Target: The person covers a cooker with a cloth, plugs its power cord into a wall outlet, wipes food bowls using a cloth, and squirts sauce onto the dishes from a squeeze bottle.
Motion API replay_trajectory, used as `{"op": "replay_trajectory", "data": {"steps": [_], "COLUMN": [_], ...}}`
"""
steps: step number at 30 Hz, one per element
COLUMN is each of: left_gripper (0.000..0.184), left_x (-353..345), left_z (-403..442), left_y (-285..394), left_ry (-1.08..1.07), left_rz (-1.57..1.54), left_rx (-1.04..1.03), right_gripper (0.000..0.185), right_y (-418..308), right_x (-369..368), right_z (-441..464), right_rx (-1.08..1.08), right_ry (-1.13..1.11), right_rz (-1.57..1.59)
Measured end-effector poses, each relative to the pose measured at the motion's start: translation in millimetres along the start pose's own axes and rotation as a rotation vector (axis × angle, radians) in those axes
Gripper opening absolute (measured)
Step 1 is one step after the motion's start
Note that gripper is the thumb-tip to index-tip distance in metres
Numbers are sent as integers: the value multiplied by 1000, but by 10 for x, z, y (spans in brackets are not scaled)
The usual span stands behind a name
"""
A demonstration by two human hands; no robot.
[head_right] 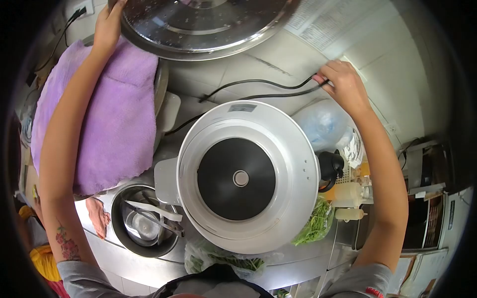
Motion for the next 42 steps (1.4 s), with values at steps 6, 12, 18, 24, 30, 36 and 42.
{"op": "replay_trajectory", "data": {"steps": [6,12,18,24,30,36,42], "left_gripper": [44,46,48,52,51,50,47], "left_x": [18,25,153,139,109,87,-2], "left_z": [-3,13,172,216,148,83,-27], "left_y": [12,-14,-303,-348,-220,-65,144], "left_ry": [28,29,38,39,53,39,59], "left_rz": [91,78,196,241,282,416,373], "left_rx": [-75,1,30,15,-115,-125,-117], "right_gripper": [27,62,65,53,20,25,26], "right_y": [151,-443,-684,-626,-669,110,1466], "right_x": [31,261,-196,-899,-875,614,1763], "right_z": [-85,-423,-636,-993,-1143,-1551,-3121], "right_rx": [-469,-1221,-1237,-750,-1166,-1339,-1592], "right_ry": [-430,-677,-1082,-346,180,887,1371], "right_rz": [516,795,298,303,811,1766,1466]}}
Point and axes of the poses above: each hand's wrist, its own z-axis towards the middle knuckle, its own x-axis out of the back of the hand, y = z × x, the point moved 3 cm from there along z, towards the middle knuckle, and after that the axes turned 8 degrees about y, right-handed, at the moved point
